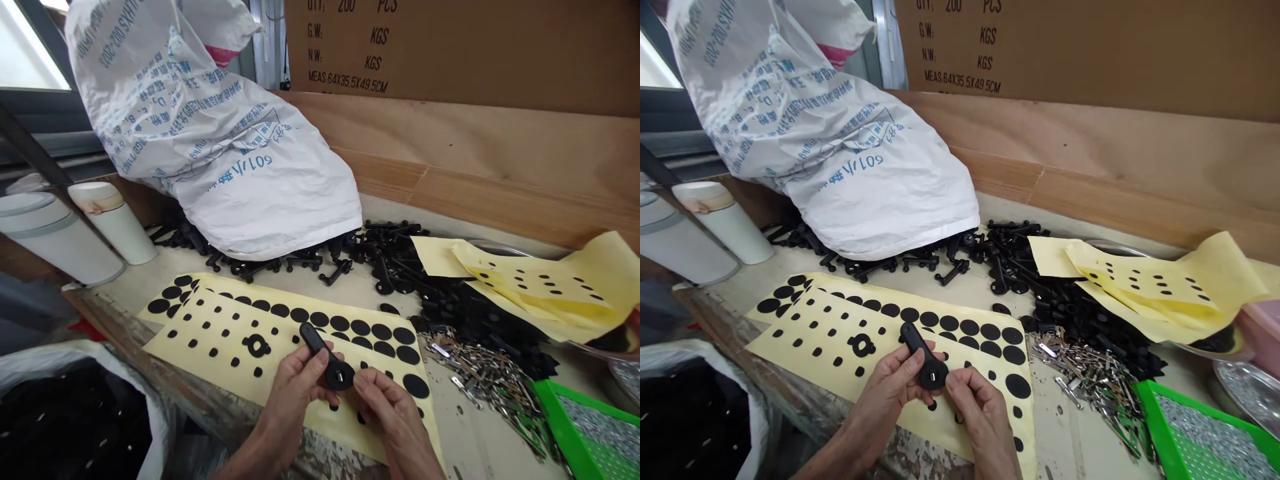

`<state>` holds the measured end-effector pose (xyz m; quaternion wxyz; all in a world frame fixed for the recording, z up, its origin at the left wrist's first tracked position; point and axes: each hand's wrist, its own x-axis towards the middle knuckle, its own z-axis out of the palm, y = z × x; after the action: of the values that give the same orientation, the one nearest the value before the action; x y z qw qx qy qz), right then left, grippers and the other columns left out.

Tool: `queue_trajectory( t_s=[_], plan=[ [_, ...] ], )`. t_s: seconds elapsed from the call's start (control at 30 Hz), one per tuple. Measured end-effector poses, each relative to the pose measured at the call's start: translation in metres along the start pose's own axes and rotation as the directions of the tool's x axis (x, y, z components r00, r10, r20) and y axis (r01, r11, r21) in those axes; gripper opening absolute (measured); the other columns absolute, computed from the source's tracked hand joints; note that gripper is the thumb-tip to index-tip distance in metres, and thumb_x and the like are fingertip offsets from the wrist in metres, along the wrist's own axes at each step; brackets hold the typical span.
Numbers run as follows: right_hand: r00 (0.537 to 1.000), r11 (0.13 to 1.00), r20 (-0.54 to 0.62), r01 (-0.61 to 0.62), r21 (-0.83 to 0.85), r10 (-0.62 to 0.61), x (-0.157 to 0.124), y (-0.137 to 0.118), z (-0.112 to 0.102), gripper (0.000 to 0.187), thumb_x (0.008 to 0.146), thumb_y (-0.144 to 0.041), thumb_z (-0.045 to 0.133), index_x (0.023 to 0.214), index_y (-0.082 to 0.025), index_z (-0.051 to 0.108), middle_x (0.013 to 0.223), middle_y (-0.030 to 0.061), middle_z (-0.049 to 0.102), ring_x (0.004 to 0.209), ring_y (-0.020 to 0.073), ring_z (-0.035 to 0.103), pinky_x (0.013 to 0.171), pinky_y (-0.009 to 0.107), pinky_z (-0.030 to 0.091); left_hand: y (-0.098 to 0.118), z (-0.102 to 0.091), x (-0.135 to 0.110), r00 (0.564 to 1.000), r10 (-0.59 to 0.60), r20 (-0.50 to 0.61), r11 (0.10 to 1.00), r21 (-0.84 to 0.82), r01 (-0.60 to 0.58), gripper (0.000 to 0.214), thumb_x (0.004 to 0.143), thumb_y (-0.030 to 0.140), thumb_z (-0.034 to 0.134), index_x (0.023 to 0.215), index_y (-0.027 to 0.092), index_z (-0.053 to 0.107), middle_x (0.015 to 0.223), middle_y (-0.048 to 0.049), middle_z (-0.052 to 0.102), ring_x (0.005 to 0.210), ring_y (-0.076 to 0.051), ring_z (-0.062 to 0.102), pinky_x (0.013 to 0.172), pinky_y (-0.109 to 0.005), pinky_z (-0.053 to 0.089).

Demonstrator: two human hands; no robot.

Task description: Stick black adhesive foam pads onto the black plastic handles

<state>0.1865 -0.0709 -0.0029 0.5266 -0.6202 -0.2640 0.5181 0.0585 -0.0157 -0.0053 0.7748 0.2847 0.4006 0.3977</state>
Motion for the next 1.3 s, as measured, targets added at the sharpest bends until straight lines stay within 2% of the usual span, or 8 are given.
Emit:
queue_trajectory(
  t_s=[0.37, 0.63, 1.0, 1.3],
  plan=[
    [1.0, 1.0, -0.027, -0.006, -0.025, 0.005, -0.0018, -0.0045, 0.0035, 0.036, 0.07, -0.052, 0.069, 0.06, -0.019, 0.063, 0.053, -0.004, 0.04, 0.054, 0.0119, 0.028, 0.051, 0.024, 0.023, -0.0003, -0.0021, 0.0024, 1.0, 0.008, 0.01, 1.0, 0.005, -0.008, 0.035, 0.08, 0.037, 0.067, 0.103, 0.01, 0.066, 0.095, -0.0139, 0.069, 0.063, -0.015, 0.061, 0.055, -0.027, 0.05],
    [0.998, 0.998, 0.023, -0.052, 0.038, 0.051, -0.0007, -0.0044, 0.0011, 0.035, 0.071, -0.05, 0.07, 0.062, -0.018, 0.062, 0.053, -0.0048, 0.038, 0.054, 0.0116, 0.027, 0.052, 0.024, 0.022, 0.0014, -0.0021, 0.0021, 1.0, -0.006, 0.015, 1.0, 0.007, 0.006, 0.035, 0.082, 0.037, 0.065, 0.104, 0.01, 0.065, 0.097, -0.0143, 0.068, 0.065, -0.015, 0.06, 0.056, -0.027, 0.05],
    [0.998, 0.998, -0.03, -0.057, 0.013, 0.058, 0.0, -0.0039, 0.0023, 0.036, 0.068, -0.052, 0.071, 0.061, -0.018, 0.061, 0.049, -0.0056, 0.036, 0.05, 0.0099, 0.028, 0.048, 0.023, 0.021, 0.0023, -0.0007, 0.0004, 1.0, -0.005, 0.012, 1.0, 0.0, 0.005, 0.035, 0.081, 0.037, 0.066, 0.104, 0.01, 0.064, 0.095, -0.0138, 0.069, 0.066, -0.015, 0.06, 0.056, -0.027, 0.05],
    [0.998, 0.998, 0.015, -0.066, 0.022, 0.066, 0.0018, -0.0009, 0.0001, 0.035, 0.071, -0.05, 0.07, 0.063, -0.017, 0.063, 0.051, -0.0053, 0.036, 0.052, 0.0101, 0.026, 0.05, 0.023, 0.02, 0.0017, -0.0018, 0.0016, 1.0, -0.001, 0.025, 1.0, -0.006, 0.001, 0.035, 0.082, 0.037, 0.065, 0.104, 0.01, 0.065, 0.096, -0.0134, 0.068, 0.063, -0.014, 0.06, 0.056, -0.027, 0.049]
  ],
)
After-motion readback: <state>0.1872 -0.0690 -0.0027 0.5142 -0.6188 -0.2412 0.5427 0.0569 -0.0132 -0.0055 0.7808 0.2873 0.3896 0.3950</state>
